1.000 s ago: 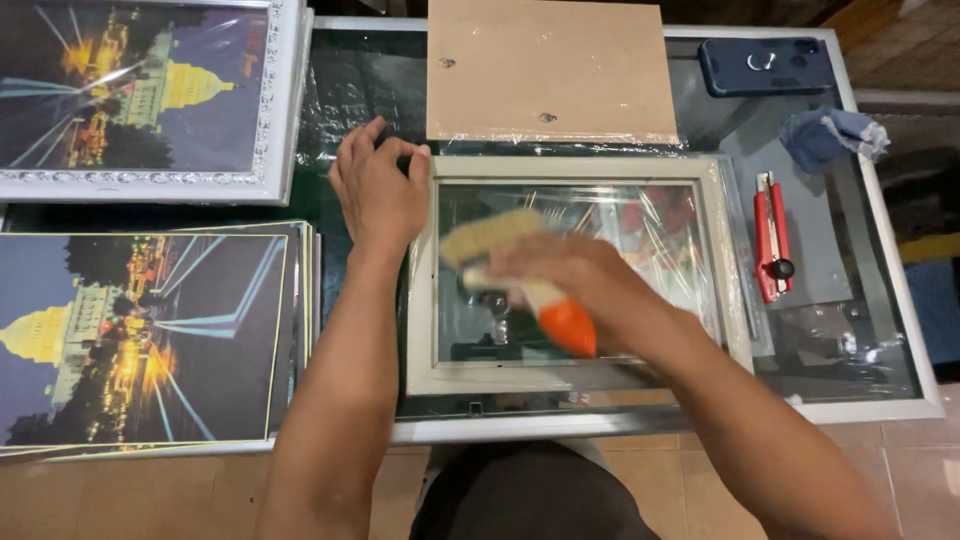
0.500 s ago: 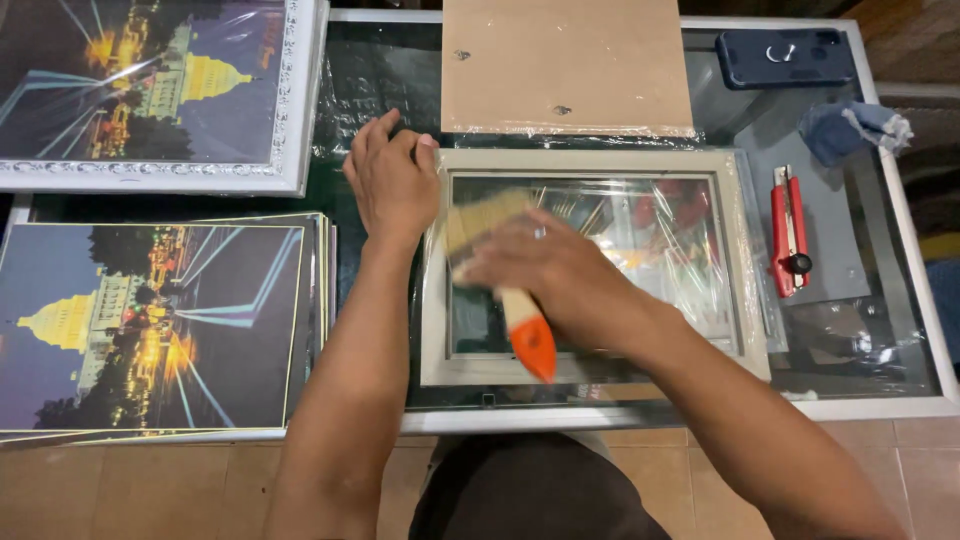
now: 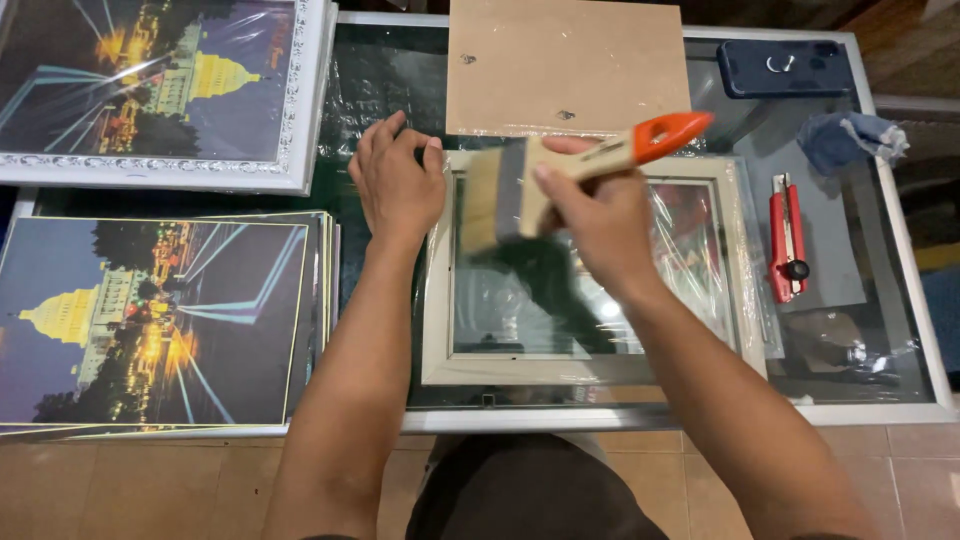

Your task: The person is preparing a picture frame by cutting plastic wrap and cleaning the glass with a brush.

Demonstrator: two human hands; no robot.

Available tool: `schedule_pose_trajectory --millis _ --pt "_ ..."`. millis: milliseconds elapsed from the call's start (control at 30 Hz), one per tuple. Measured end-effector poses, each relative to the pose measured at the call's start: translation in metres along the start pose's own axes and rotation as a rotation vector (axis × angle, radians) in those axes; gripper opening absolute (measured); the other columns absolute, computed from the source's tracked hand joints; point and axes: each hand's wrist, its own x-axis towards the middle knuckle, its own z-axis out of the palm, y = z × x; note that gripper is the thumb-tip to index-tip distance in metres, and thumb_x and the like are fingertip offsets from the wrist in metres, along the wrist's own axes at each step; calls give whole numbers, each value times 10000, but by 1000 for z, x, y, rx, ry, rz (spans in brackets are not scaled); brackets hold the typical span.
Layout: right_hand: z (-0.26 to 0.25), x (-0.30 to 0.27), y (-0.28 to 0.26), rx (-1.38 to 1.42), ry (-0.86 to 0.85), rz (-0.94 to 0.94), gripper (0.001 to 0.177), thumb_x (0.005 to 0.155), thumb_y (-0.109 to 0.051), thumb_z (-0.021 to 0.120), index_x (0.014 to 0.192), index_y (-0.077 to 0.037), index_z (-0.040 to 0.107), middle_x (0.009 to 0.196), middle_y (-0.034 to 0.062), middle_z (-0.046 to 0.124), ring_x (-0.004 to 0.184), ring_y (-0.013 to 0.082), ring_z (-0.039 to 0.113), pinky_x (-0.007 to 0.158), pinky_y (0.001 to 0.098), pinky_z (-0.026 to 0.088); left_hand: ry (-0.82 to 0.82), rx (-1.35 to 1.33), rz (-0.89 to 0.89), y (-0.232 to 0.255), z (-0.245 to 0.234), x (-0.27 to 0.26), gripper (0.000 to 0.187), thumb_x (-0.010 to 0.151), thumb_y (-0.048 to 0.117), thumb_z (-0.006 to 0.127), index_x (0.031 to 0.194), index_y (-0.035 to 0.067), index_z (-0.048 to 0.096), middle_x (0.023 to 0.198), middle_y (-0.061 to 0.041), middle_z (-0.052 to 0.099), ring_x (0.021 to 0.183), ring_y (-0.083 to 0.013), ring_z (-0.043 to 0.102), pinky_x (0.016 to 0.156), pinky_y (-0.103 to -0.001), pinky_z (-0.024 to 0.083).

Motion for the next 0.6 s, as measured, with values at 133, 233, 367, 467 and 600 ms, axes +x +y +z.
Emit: schedule_pose_trajectory --millis 133,233,367,467,600 --pt "18 13 17 -124 -37 31 319 948 -131 712 1248 -25 686 775 22 663 625 85 623 535 257 511 -5 -3 5 1 -2 -1 161 936 261 700 972 115 755 1435 -107 587 1396 -311 417 1156 -496 257" --pt "-35 15 29 -185 -25 -5 275 964 -95 699 1228 -20 715 899 34 681 732 88 630 621 246 519 -13 -18 4 -2 -1 -1 161 955 261 700 976 109 747 1438 -97 591 1409 -308 416 1160 -494 264" --pt "-141 12 8 -409 102 6 238 960 -15 640 1182 -5 724 1039 84 729 827 134 680 687 292 558 -8 -17 24 -2 0 -1 147 952 245 701 969 109 755 1445 -116 574 1402 -318 413 1148 -505 254" --pt "-179 8 -15 -580 180 31 231 945 -71 675 1168 -44 729 1075 81 759 913 139 747 812 276 611 -19 12 22 1 -2 -4 160 968 246 700 977 92 743 1444 -115 574 1402 -323 415 1152 -508 256" --pt "-144 -4 -45 -1235 171 -136 192 993 -199 721 1149 -102 779 844 131 738 746 241 705 695 361 532 -7 -4 15 4 -4 -1 182 974 259 694 945 85 738 1452 -119 576 1406 -331 413 1153 -511 252"
